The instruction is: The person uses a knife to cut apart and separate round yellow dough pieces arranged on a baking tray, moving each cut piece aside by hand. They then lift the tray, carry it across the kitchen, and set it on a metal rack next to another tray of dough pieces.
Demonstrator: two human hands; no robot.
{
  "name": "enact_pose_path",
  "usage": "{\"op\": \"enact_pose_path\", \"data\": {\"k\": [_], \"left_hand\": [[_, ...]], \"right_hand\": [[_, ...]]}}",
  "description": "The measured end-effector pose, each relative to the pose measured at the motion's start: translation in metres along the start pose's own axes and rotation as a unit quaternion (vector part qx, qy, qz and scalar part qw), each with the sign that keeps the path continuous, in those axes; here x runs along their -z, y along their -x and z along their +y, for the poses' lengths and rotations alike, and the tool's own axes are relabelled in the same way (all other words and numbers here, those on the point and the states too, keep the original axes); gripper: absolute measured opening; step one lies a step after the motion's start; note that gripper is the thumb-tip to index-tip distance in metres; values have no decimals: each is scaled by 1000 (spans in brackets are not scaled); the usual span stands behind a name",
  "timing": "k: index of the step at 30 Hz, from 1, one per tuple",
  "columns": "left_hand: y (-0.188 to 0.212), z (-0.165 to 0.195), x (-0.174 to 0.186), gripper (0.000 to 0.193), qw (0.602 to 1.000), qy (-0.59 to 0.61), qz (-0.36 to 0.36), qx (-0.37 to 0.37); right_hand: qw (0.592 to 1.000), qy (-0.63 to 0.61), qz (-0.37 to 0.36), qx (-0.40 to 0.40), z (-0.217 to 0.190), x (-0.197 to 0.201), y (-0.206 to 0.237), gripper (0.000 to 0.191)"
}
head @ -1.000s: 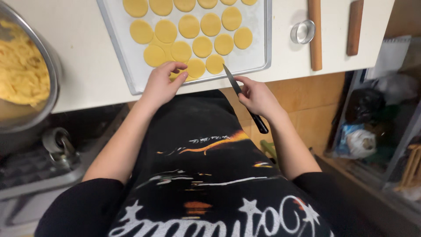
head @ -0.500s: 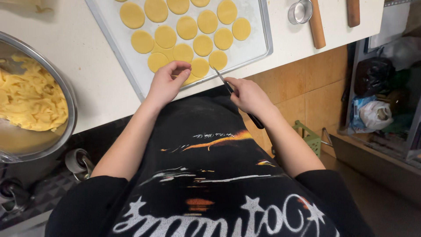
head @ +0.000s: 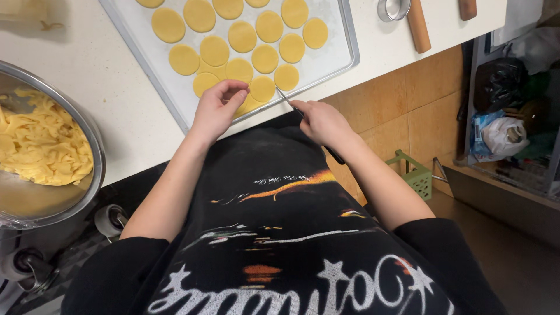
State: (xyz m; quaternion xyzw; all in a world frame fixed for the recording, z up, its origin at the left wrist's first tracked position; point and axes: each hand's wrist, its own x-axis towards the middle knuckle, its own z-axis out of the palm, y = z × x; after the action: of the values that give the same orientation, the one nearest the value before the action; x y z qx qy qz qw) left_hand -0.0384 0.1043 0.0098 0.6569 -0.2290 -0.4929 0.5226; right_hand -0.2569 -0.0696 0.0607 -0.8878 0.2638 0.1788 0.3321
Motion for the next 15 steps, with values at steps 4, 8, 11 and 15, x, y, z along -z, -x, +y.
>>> {"op": "enact_pose_path", "data": {"k": [4, 8, 11, 15], "left_hand": [[1, 0, 2, 24, 1000, 0, 3, 1], [5, 0, 5, 24, 1000, 19, 11, 3], [5, 0, 7, 24, 1000, 12, 15, 7], [6, 2, 9, 24, 1000, 5, 15, 9]], "right_hand": [[1000, 4, 11, 17, -1, -1, -1, 53], [1000, 8, 0, -11, -4, -1, -3, 55], [1000, 17, 6, -5, -5, 0, -4, 55], [1000, 6, 2, -20, -7, 1, 2, 55]]}}
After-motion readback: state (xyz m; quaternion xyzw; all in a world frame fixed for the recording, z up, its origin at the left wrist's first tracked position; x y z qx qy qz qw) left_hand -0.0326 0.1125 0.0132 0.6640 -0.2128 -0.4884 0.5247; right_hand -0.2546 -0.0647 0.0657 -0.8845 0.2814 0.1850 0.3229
